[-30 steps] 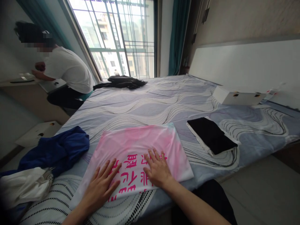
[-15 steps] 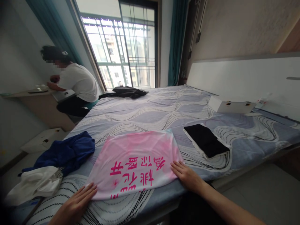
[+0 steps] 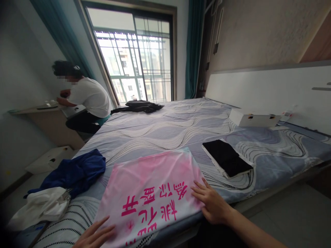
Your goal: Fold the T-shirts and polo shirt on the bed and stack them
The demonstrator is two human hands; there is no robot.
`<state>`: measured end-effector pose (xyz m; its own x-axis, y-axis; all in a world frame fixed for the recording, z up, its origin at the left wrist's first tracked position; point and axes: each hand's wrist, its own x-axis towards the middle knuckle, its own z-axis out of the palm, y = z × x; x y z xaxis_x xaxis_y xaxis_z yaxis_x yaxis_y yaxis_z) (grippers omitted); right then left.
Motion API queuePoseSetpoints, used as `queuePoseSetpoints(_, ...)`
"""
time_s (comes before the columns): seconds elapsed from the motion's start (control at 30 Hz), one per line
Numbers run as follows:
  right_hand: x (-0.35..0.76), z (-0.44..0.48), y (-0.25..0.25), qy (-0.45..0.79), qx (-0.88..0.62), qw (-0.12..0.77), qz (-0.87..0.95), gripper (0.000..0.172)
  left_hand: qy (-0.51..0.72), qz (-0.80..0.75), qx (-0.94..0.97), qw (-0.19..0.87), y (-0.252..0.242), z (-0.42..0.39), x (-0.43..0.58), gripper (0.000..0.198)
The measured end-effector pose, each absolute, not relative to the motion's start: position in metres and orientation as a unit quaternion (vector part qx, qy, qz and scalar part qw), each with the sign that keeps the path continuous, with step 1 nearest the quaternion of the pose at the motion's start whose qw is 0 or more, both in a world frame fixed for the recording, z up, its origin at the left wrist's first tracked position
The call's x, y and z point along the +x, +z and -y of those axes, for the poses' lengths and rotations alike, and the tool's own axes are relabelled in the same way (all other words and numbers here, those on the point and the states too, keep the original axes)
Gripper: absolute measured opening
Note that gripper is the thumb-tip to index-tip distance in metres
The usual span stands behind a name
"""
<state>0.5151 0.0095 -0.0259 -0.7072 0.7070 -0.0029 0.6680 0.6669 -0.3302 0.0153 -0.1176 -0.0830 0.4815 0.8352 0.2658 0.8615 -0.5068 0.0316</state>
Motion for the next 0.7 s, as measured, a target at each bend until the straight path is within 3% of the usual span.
queuePoseSetpoints(0.13,0.406,-0.029,-0.036,0.135,-0.451,0.1,0.876,0.066,-0.174,0.54,-0.823,0.011,-0.042,0.034,0.107,0.055)
queuePoseSetpoints(0.3,0.315,-0.079,-0.058,0.157,-0.522,0.098,0.833,0.067,-0.089,0.678,-0.729,-0.023,-0.063,-0.066,0.148,0.056)
queuePoseSetpoints(0.7,0.389,-0.212,-0.067,0.094,-0.658,0.027,0.747,0.07,-0.054,0.811,-0.582,-0.018,-0.07,-0.118,0.026,0.061)
